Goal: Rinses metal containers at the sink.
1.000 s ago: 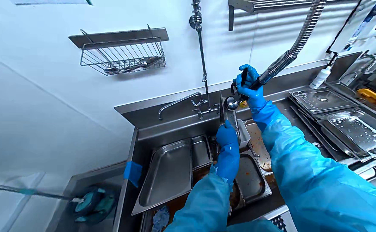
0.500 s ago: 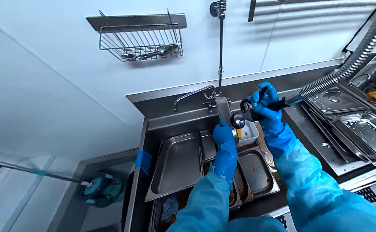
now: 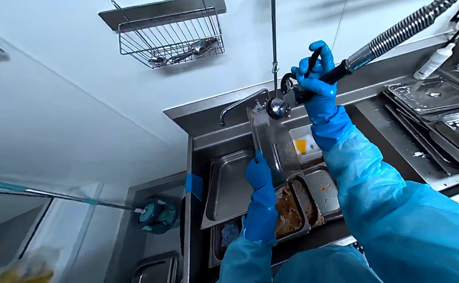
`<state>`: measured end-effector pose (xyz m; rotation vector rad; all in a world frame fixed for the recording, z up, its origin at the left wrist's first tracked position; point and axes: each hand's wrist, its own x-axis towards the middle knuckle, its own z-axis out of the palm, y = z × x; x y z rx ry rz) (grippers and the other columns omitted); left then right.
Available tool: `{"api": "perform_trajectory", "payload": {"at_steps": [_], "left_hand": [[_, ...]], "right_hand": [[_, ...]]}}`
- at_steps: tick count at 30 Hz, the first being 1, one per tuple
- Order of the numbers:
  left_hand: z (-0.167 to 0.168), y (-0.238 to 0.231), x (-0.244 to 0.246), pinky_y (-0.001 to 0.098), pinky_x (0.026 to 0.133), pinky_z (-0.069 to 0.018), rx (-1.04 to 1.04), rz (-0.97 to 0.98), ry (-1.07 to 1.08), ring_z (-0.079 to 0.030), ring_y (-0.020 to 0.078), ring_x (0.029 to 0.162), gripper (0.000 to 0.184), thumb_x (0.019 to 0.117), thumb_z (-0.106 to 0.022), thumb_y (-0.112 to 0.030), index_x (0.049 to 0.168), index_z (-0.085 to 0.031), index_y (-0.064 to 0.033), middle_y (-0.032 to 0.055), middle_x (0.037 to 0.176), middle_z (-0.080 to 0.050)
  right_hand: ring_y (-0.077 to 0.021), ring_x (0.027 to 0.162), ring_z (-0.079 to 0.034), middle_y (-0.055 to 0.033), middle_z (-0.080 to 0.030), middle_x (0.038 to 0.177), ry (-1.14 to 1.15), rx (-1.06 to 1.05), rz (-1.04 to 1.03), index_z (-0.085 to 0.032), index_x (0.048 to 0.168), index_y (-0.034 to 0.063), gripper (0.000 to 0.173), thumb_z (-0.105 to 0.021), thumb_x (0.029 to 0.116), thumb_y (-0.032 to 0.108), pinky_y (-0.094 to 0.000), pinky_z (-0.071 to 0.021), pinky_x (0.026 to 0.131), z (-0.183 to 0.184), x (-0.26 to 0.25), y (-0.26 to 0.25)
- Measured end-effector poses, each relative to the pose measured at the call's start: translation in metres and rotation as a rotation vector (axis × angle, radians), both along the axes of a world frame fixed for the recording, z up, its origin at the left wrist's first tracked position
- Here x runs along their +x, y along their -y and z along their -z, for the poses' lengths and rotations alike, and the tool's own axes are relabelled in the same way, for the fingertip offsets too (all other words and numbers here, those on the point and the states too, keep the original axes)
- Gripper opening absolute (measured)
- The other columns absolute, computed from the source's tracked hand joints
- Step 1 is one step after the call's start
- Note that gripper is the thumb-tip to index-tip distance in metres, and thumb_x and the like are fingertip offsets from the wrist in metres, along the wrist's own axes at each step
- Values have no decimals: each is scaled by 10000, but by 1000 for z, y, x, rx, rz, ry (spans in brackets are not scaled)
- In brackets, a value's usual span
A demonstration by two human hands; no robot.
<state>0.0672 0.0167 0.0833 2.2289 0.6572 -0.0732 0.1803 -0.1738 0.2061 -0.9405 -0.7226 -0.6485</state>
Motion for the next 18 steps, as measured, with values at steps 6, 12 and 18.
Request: {"api": "perform_trajectory", "payload": {"at_steps": [6, 12, 18], "left_hand": [[0, -13, -26, 672, 782, -509, -77, -9, 71, -670, 465, 935, 725, 1084, -323, -567, 964, -703, 39, 292, 942, -683], [-14, -46, -46, 607, 882, -500, -14, -129, 45, -653, 386, 983, 656, 1076, -415, -535, 1063, -713, 49, 265, 1012, -686], [-29, -45, -88, 543, 1002, -489, 24, -301, 34, -627, 292, 1172, 701, 1057, -387, -599, 1209, -663, 27, 217, 1212, -668]], "right_hand": [[-121, 785, -621, 23, -631, 843, -178, -28, -139, -524, 1317, 144, 583, -700, 765, 77, -357, -550, 795, 52, -84, -10], [-153, 807, -648, -17, -648, 877, -160, 20, 39, -516, 1293, 100, 596, -689, 735, -22, -390, -571, 829, 85, -68, 54], [-150, 815, -643, -36, -651, 898, -195, 8, 68, -528, 1297, 49, 584, -697, 745, -39, -356, -567, 792, 118, -32, 117]]}}
